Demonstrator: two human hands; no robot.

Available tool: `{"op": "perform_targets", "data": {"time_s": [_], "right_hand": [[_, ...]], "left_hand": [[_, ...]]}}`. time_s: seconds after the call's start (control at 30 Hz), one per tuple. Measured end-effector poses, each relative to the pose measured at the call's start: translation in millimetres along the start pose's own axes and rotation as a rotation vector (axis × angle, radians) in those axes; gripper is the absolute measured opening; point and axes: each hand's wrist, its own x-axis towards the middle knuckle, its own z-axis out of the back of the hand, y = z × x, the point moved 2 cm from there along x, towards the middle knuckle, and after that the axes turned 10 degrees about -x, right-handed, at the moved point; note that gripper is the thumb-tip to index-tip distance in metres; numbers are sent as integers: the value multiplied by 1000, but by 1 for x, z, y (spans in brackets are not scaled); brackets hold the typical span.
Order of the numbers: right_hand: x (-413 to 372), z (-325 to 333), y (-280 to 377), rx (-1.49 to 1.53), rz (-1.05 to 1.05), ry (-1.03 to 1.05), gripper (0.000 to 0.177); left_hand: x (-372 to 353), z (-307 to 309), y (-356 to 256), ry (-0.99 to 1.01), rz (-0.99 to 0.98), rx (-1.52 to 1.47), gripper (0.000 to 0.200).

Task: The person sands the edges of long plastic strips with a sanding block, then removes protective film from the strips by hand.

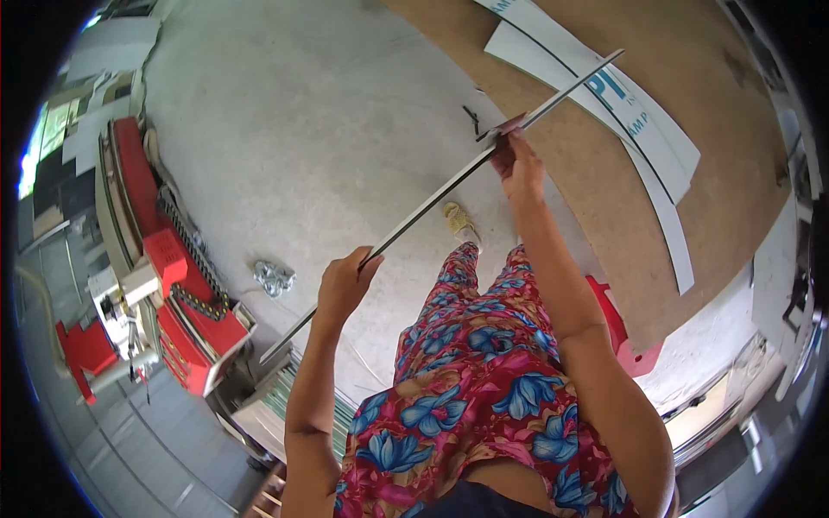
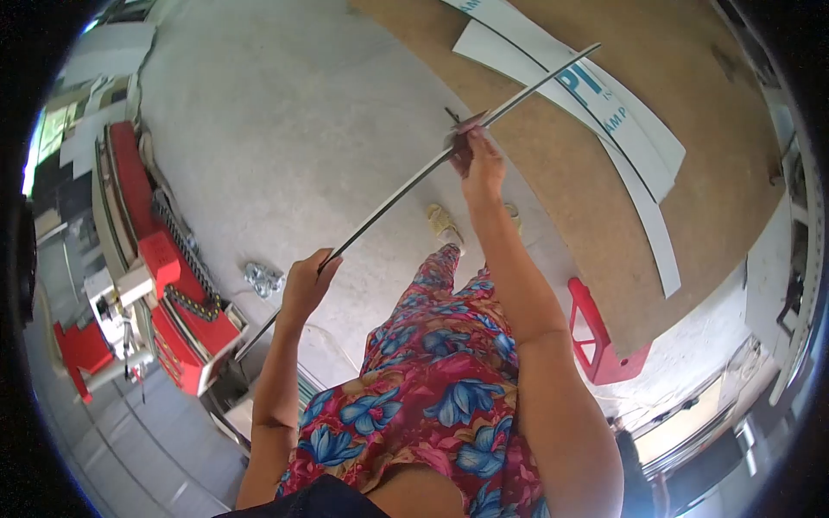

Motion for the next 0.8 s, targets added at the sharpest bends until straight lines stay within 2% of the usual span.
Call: {"op": "perform_targets", "data": {"time_s": [0.07, 0.17, 0.27, 0.3, 0.4, 0.43, 0.5, 0.53, 0.6, 0.67, 0.73, 0.8], "right_hand": [[25, 26, 7, -15, 1, 53, 11], [50, 43, 44, -35, -29, -94, 10], [93, 79, 75, -105, -14, -104, 10], [104, 84, 86, -92, 13, -132, 10], [145, 116, 125, -82, 49, -137, 11], [155, 124, 132, -69, -11, -307, 11], [191, 167, 138, -1, 28, -289, 9], [200, 187, 141, 34, 47, -282, 9], [189, 215, 161, -140, 169, -480, 17], [182, 249, 180, -111, 309, -643, 17], [116, 219, 212, -521, 462, -719, 22], [84, 200, 215, -862, 653, -496, 26]], "left_hand": [[-25, 4, -2, 42, 178, -31, 24], [-54, 10, -9, 7, 169, -20, 20], [-84, 25, -14, -4, 241, 5, 16], [-96, 30, -13, -35, 177, 75, 15], [-140, 41, -5, -84, 177, 119, 13], [-148, 45, -2, -112, 95, 196, 14], [-165, 55, 3, -167, -67, 348, 15], [-176, 59, 7, -178, -52, 399, 15], [-198, 66, 16, -197, -26, 496, 16], [-217, 73, 17, -174, -60, 547, 15], [-224, 78, 13, -160, -65, 598, 17], [-230, 81, 7, -142, -39, 649, 19]]}}
